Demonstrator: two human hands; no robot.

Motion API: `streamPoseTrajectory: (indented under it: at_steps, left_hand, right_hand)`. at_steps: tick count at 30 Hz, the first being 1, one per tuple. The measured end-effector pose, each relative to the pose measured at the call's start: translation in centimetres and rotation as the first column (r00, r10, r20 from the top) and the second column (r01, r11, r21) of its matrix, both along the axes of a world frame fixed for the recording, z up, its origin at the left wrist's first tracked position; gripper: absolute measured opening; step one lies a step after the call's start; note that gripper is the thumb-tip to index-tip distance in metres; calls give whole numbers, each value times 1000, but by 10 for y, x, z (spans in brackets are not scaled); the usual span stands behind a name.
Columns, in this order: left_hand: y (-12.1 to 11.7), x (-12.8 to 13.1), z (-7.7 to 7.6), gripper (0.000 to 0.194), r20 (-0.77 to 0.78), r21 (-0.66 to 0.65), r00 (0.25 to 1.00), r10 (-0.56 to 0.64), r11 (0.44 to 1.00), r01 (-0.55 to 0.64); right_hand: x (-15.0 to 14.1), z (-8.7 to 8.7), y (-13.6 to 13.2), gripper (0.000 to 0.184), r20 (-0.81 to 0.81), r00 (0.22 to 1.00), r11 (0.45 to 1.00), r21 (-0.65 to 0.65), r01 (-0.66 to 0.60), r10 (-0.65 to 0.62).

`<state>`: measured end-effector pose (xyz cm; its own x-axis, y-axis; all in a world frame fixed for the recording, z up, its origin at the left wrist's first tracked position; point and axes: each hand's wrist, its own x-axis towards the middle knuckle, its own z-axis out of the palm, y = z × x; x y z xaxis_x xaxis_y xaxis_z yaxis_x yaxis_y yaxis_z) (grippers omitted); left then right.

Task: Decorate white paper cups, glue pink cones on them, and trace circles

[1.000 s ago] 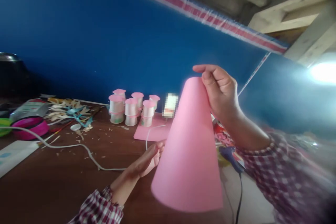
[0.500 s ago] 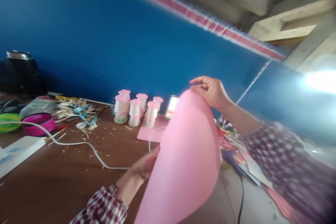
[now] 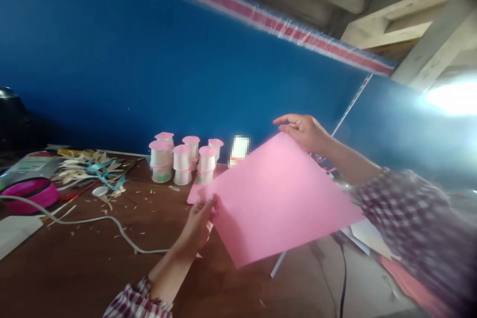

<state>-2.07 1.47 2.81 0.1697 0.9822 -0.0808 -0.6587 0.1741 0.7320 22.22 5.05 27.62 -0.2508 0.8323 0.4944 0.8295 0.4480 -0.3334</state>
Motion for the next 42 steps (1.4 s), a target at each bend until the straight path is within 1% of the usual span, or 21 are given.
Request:
streamPoseTrajectory:
  at_steps: [2, 3, 5, 7, 9, 11, 13, 14, 15, 17, 20, 22, 25, 27, 29, 31, 33, 35, 38, 40, 42]
  left_hand:
    - [2, 0, 0, 31, 1, -4, 996, 92, 996, -92]
    - [2, 0, 1, 32, 0, -10, 993, 121, 993, -121]
    - [3, -2, 2, 36, -16, -22, 988, 151, 988, -151]
    - [3, -4, 2, 42, -37, -32, 988, 152, 988, -153]
    - [3, -5, 1, 47, -60, -41, 988, 139, 989, -141]
    - [3, -6, -1, 49, -82, -49, 988, 128, 990, -132]
    - [4, -5, -2, 49, -102, -52, 987, 125, 990, -131]
    - [4, -4, -3, 47, -111, -50, 986, 126, 990, -133]
    - [4, -4, -3, 45, -121, -45, 984, 127, 990, -133]
    - [4, -3, -3, 38, -141, -30, 982, 126, 991, -131]
    - [2, -3, -2, 36, -153, 0, 984, 92, 996, -94]
    - [-1, -3, -1, 41, -164, 8, 986, 32, 999, -31]
    - [-5, -2, -1, 48, -224, -3, 973, -51, 999, 51]
    - [-7, 1, -2, 48, -270, 9, 959, -82, 996, 88]
    - [-7, 5, -3, 46, -309, 44, 948, -80, 994, 99]
    - [-5, 5, -2, 43, -363, 79, 932, -27, 995, 59]
    - [-1, -1, 3, 40, -430, 123, 900, 67, 992, -15]
    - [3, -15, 13, 37, -500, 184, 850, 165, 979, -81]
    - [6, -44, 36, 30, -572, 290, 760, 308, 943, -164]
    - [5, -66, 51, 27, -607, 336, 704, 368, 922, -193]
    - [4, -88, 61, 30, -644, 368, 638, 422, 902, -225]
  right_hand:
    - [4, -6, 2, 30, -20, 1000, 1000, 7, 5, -5]
    - [5, -8, 2, 33, -55, 998, 1000, -16, 4, -5]
    - [7, -12, 1, 41, -170, 985, 992, -119, -31, 11]
    - [9, -15, -3, 50, -266, 963, 963, -245, -109, 41]
    - [11, -18, -8, 53, -252, 964, 934, -319, -161, 80]
    - [15, -23, -12, 55, -145, 984, 932, -330, -150, 107]
    - [20, -30, -14, 47, -68, 995, 956, -280, -90, 74]
    - [22, -34, -14, 41, -60, 997, 968, -244, -54, 40]
    - [24, -38, -14, 37, -71, 997, 977, -211, -20, 5]
    - [27, -45, -14, 36, -111, 993, 987, -158, 26, -44]
    - [33, -55, -12, 35, -155, 984, 993, -87, 77, -90]
    - [37, -61, -10, 36, -195, 972, 991, -34, 130, -134]
    - [43, -69, -8, 36, -259, 944, 975, 29, 221, -206]
    - [48, -73, -9, 36, -295, 922, 957, 65, 283, -252]
    - [53, -76, -12, 37, -311, 906, 941, 85, 328, -287]
    - [59, -77, -18, 39, -311, 898, 932, 89, 352, -310]
    - [62, -78, -26, 39, -301, 899, 931, 79, 357, -319]
    - [63, -79, -34, 38, -291, 904, 938, 52, 343, -315]
    - [55, -83, -46, 35, -341, 897, 956, -18, 293, -282]
    - [47, -86, -50, 29, -471, 844, 966, -101, 236, -256]
    - [39, -91, -50, 21, -634, 727, 964, -189, 187, -265]
